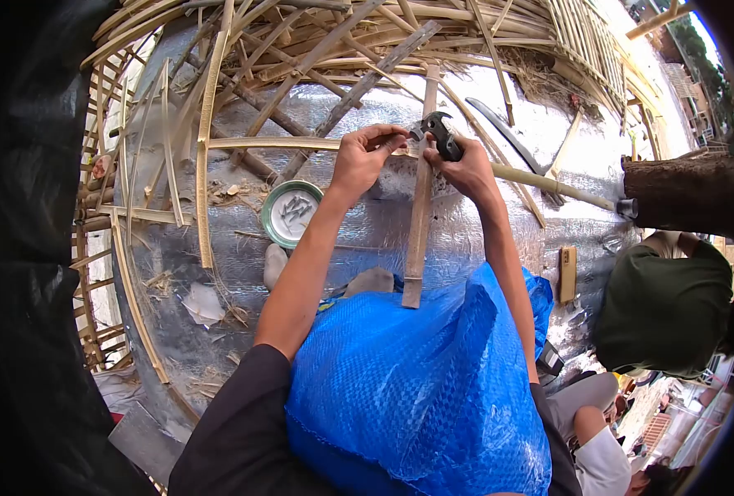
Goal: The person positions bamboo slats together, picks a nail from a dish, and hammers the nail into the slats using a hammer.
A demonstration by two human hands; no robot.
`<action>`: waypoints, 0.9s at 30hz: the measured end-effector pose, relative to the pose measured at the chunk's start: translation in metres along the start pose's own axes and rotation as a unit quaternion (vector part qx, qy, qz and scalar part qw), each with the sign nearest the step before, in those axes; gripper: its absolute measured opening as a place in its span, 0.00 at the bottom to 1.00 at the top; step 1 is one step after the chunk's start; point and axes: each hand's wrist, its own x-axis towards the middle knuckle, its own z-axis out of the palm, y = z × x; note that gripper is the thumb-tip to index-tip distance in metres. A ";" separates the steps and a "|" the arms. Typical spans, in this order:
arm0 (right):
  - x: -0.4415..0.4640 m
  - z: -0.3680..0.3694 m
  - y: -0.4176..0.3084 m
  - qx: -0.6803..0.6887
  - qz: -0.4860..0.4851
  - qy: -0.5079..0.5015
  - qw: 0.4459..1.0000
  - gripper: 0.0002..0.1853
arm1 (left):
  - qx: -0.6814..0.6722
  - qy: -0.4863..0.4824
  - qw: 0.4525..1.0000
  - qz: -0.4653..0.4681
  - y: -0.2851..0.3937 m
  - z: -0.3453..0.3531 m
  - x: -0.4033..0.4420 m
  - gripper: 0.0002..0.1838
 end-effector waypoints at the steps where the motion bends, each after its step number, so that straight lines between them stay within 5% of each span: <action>1: 0.000 -0.002 -0.002 -0.023 0.005 -0.014 1.000 0.19 | 0.085 0.002 0.996 0.007 0.002 0.000 0.002 0.10; 5: 0.002 -0.004 0.001 0.036 0.016 -0.031 0.999 0.20 | 0.219 -0.017 0.975 0.037 0.004 -0.005 0.015 0.10; 8: 0.000 -0.006 0.001 0.089 -0.009 -0.042 0.995 0.29 | 0.240 -0.047 0.968 0.058 -0.002 -0.009 0.022 0.11; 17: -0.003 -0.009 -0.010 0.030 -0.014 -0.038 0.999 0.29 | 0.267 -0.112 0.956 0.054 -0.012 0.002 0.031 0.12; 27: -0.001 -0.012 -0.010 0.034 -0.010 -0.046 0.998 0.29 | 0.373 -0.053 0.914 0.149 -0.041 0.001 0.031 0.09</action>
